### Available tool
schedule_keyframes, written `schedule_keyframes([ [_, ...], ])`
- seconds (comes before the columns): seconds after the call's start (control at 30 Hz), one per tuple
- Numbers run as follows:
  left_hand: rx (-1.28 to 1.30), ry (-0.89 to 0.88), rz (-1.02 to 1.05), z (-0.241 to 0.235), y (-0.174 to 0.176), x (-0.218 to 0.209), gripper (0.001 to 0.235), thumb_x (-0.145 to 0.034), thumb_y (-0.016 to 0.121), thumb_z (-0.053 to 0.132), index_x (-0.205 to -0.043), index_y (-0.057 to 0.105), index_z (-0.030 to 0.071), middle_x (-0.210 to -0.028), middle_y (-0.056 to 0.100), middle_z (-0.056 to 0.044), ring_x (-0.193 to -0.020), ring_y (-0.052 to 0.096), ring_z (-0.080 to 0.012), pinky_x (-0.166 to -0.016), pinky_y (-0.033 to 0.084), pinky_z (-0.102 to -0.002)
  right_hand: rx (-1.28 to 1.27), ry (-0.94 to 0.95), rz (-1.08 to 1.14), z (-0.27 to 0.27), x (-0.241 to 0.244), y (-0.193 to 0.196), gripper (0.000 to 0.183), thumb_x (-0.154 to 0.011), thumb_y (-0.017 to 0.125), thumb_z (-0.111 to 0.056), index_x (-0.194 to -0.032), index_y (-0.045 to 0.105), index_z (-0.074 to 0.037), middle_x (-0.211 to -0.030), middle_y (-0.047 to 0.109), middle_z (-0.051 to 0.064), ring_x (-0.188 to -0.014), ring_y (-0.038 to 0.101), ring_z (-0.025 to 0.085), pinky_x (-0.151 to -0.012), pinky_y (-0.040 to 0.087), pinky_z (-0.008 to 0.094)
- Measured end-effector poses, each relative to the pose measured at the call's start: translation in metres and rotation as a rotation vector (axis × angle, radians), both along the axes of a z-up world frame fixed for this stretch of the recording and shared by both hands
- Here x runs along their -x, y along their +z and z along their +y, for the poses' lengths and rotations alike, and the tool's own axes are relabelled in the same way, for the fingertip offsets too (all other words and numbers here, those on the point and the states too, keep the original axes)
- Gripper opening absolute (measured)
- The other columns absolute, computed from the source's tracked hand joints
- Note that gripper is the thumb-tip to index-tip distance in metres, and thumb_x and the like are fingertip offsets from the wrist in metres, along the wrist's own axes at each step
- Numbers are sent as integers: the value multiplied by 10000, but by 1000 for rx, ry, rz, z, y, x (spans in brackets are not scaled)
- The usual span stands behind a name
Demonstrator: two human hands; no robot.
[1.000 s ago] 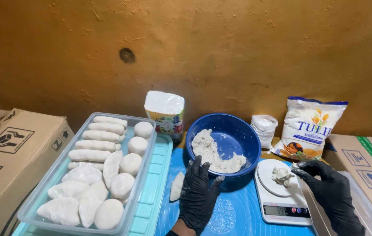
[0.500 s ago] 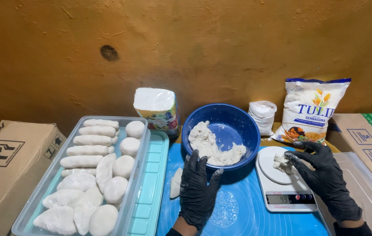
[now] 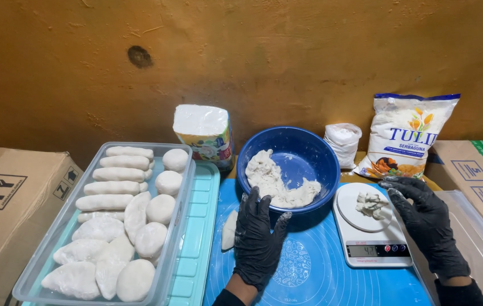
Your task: The person is portioning dough by weight using a digital scale and then shaping each portion into an oval shape by hand.
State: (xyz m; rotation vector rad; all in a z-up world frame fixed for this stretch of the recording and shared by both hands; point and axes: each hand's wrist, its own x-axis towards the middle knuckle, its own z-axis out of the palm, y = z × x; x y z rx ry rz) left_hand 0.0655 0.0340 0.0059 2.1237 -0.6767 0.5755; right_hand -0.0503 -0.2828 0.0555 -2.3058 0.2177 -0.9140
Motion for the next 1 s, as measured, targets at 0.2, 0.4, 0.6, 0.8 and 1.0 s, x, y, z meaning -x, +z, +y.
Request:
schedule_keyframes([
  [0.2,-20,-15,7,1,6,0,533,-979,669,410,-1357,587,43,-1546,468,-234,-1397,451,-441,-1128,396,-577,119,-80,-139,-21,3,-21,192,-1040,641,28,-1214,698,86,-1270,688,273,-1215,655,377,-1057,547,464],
  [0.4,-43,-5,66,0,2,0,551,-972,672,433,-1380,581,75,-1579,441,-205,-1429,415,-455,-1114,393,-589,120,-136,-256,-6,7,-4,178,-1124,596,106,-1272,675,165,-1245,664,320,-1205,642,409,-1101,540,494],
  [0.6,-33,-12,48,1,6,1,547,-975,670,427,-1372,579,61,-1567,445,-229,-1418,422,-463,-1122,390,-586,187,-159,-250,-12,8,-10,168,-1116,611,116,-1251,683,186,-1222,679,340,-1184,648,436,-1070,547,517],
  [0.8,-24,-32,25,2,10,1,541,-999,626,434,-1377,587,49,-1565,442,-237,-1433,422,-413,-1152,366,-569,365,-188,-293,-13,4,-18,134,-1056,725,123,-1187,720,145,-1220,711,318,-1117,700,404,-1001,578,476],
  [1.0,57,-25,-120,2,4,3,446,-962,729,317,-1338,654,90,-1533,506,-206,-1404,468,-433,-1176,367,-572,418,316,77,51,-70,37,294,-922,712,-217,-1209,755,-169,-1135,768,67,-1010,726,237,-860,578,371],
])
